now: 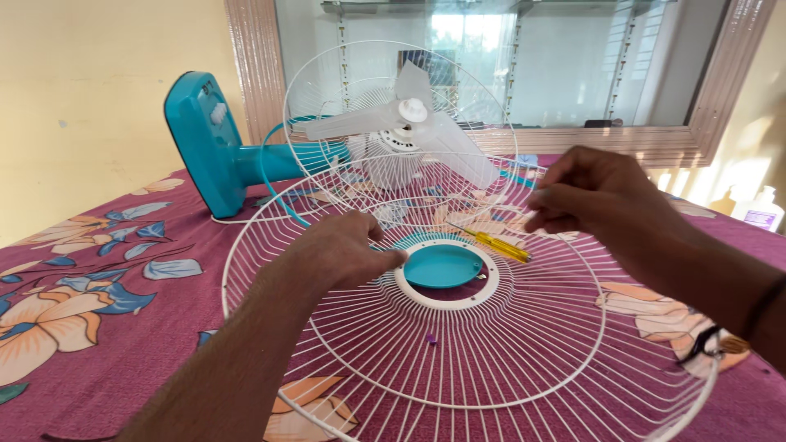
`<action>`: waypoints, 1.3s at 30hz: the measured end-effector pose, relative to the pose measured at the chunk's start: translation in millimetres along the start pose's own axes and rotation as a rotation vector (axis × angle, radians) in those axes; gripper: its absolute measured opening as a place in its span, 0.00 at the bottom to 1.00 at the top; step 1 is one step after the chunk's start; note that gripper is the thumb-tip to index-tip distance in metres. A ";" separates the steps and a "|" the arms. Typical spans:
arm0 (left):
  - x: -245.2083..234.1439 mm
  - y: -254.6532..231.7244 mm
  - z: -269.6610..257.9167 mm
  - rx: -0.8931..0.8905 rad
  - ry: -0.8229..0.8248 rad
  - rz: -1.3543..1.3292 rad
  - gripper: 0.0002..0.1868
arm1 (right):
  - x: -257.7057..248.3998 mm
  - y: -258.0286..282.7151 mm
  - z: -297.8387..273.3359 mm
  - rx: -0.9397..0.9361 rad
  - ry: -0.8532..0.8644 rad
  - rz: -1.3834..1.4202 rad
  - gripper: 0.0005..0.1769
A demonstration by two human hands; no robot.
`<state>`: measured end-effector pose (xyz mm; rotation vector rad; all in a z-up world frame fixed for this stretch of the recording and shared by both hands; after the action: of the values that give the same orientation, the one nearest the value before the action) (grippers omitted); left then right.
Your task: The person disassembles a teal electric fan on a floral-patterned bedsheet. Using a yellow screwdriver, they remove the front grill, then the rear grill, and finally unscrew and remove the fan blades from the motor hub.
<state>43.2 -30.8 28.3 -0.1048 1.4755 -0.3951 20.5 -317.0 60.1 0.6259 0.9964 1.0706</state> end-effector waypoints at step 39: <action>52.0 -21.3 20.7 -0.101 0.373 0.069 0.77 | -125.1 -124.8 -70.5 0.330 -0.131 -0.515 0.16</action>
<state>61.7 -70.8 -12.2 -0.0618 1.8621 -0.2934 -7.3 -482.7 -29.3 0.6477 1.1482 0.4101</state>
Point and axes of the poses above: each hand's wrist, its own z-axis towards the middle knuckle, its own x-axis out of the palm, y = z × x, the point moved 5 cm from there along z, towards the middle knuckle, and after that the axes turned 2 degrees about -z, right-handed, at the moved point
